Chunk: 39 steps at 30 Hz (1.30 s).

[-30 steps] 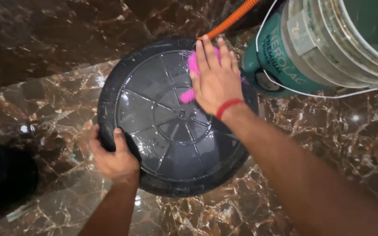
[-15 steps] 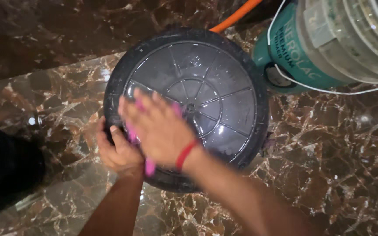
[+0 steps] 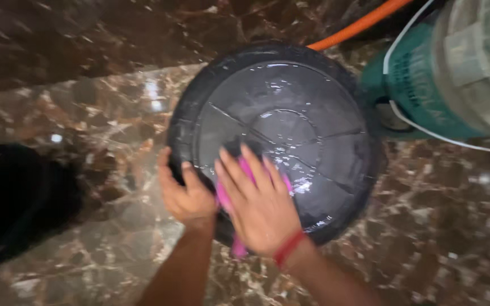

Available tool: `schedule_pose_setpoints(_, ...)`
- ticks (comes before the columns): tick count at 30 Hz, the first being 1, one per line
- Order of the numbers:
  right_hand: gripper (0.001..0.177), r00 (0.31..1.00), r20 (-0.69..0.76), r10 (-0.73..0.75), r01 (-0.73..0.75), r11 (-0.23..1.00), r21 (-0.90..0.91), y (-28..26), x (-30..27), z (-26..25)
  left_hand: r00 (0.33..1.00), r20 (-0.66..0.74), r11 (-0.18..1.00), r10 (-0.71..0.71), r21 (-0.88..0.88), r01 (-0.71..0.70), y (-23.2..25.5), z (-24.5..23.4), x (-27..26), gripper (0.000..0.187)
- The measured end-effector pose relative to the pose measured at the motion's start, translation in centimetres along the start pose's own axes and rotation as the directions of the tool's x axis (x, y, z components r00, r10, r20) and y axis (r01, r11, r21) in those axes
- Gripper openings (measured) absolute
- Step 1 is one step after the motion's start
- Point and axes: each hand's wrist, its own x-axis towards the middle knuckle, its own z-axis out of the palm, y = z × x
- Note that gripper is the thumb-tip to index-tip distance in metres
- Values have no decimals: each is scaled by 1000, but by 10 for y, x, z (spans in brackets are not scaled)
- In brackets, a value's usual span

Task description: The person washes a black plastic bucket using a pink scrubber under running water. They scrub the interior, exterior, and handle of the bucket, then rinse it thoroughly.

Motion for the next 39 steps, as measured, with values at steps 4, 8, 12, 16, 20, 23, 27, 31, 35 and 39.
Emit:
schedule_pose_setpoints(4, 66, 983, -181, 44, -84, 972, -221, 53, 116, 17, 1000, -2, 1000, 12, -25, -12, -2, -8, 4, 44)
schedule_pose_setpoints(8, 60, 955, -234, 181, -233, 947, -221, 115, 114, -8, 1000, 11, 1000, -27, -10, 27, 7, -9, 7, 46)
schedule_pose_setpoints(12, 60, 943, -227, 244, -305, 907, -290, 96, 37, -20, 1000, 2, 1000, -27, -7, 27, 11, -12, 11, 46)
schedule_pose_setpoints(16, 68, 998, -42, 52, -60, 974, -217, 42, 33, -3, 999, -8, 999, -42, -16, 42, 10, -12, 10, 47)
schedule_pose_setpoints(20, 52, 964, -134, -229, 221, 973, -72, 46, 114, 17, 998, -11, 998, -57, -14, 57, 9, -9, 11, 48)
schedule_pose_setpoints(23, 37, 917, -138, -374, 383, 923, 43, 42, 167, 41, 997, 14, 997, -74, -4, 74, 4, -10, 7, 48)
schedule_pose_setpoints(27, 38, 795, -75, -601, 604, 775, 185, 45, 177, 44, 1000, -23, 1000, -10, -8, 10, 3, -7, 4, 49)
schedule_pose_setpoints(31, 24, 897, -133, -421, 431, 901, 57, 94, 173, 3, 998, 15, 998, -58, -12, 59, 8, -11, 9, 48)
schedule_pose_setpoints(35, 30, 895, -401, -194, 57, 942, -330, 120, 178, -8, 999, -9, 998, -52, 16, 52, 15, -13, 15, 47)
schedule_pose_setpoints(39, 31, 985, -76, -152, 138, 976, -168, 66, 175, 23, 999, -9, 999, -38, 0, 38, 16, -14, 13, 46)
